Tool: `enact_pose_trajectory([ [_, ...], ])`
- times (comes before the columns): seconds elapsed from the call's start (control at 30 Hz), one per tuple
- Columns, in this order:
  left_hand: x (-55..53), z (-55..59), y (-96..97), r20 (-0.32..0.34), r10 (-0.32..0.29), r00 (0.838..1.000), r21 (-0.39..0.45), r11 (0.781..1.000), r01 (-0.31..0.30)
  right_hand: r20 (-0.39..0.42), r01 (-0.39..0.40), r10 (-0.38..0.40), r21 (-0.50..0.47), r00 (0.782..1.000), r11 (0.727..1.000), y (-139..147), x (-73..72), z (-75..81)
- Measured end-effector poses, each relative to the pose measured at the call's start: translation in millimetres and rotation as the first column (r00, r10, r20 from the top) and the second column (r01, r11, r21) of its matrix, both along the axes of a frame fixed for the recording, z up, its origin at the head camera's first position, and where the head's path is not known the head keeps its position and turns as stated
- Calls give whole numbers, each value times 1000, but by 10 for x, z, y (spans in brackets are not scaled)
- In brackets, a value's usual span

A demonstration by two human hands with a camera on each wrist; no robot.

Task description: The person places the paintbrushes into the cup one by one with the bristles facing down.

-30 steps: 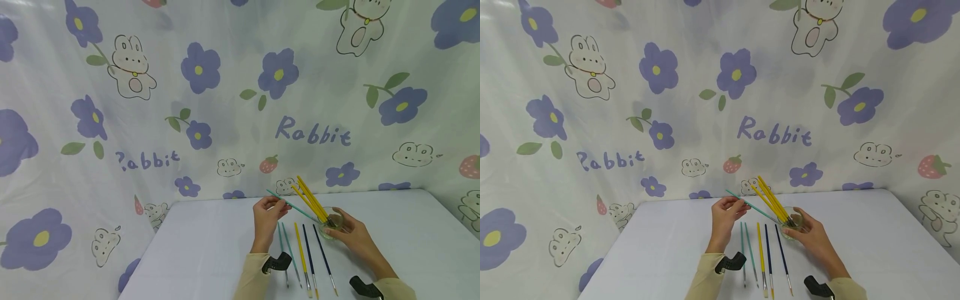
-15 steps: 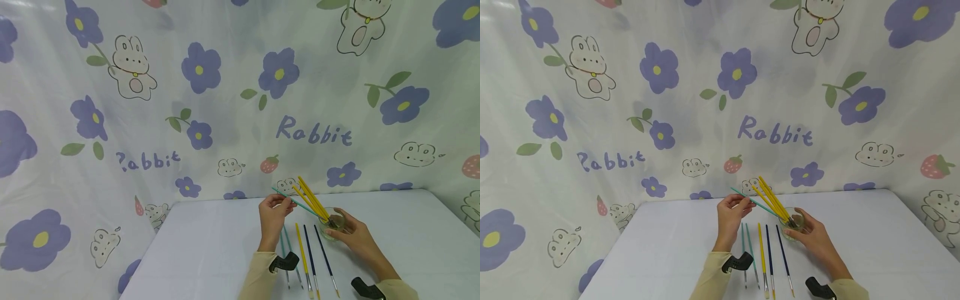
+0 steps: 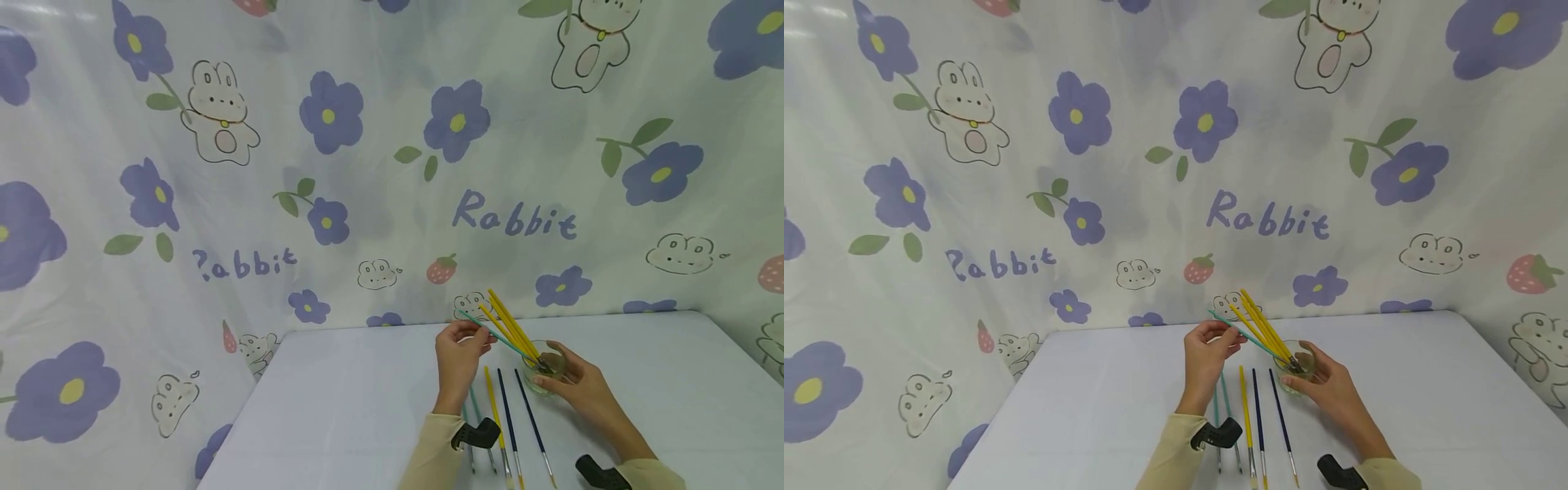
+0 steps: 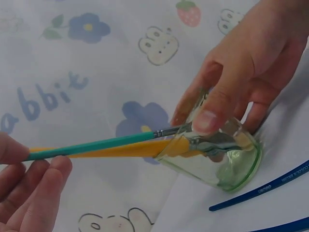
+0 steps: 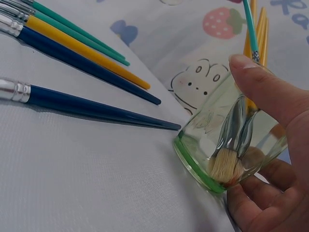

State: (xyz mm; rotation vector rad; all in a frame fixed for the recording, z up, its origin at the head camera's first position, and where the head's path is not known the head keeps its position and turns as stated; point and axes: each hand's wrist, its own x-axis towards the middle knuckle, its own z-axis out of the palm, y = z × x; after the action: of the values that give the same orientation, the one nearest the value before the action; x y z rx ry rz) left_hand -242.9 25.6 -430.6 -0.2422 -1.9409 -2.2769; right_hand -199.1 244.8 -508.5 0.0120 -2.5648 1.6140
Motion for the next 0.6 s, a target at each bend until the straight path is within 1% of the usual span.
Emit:
enact_pose_trajectory([
  [0.27, 42, -43, 47, -31, -15, 999, -34, 999, 14, 11, -1, 1, -6, 1000, 1000, -3, 62, 25],
  [0.4, 54, -51, 59, -53, -22, 998, -50, 999, 19, 3, -4, 4, -6, 1000, 1000, -1, 87, 21],
  [0.6, 26, 0, 49, -85, -17, 996, -68, 998, 11, -35, -10, 10, -8, 999, 1000, -3, 21, 9],
])
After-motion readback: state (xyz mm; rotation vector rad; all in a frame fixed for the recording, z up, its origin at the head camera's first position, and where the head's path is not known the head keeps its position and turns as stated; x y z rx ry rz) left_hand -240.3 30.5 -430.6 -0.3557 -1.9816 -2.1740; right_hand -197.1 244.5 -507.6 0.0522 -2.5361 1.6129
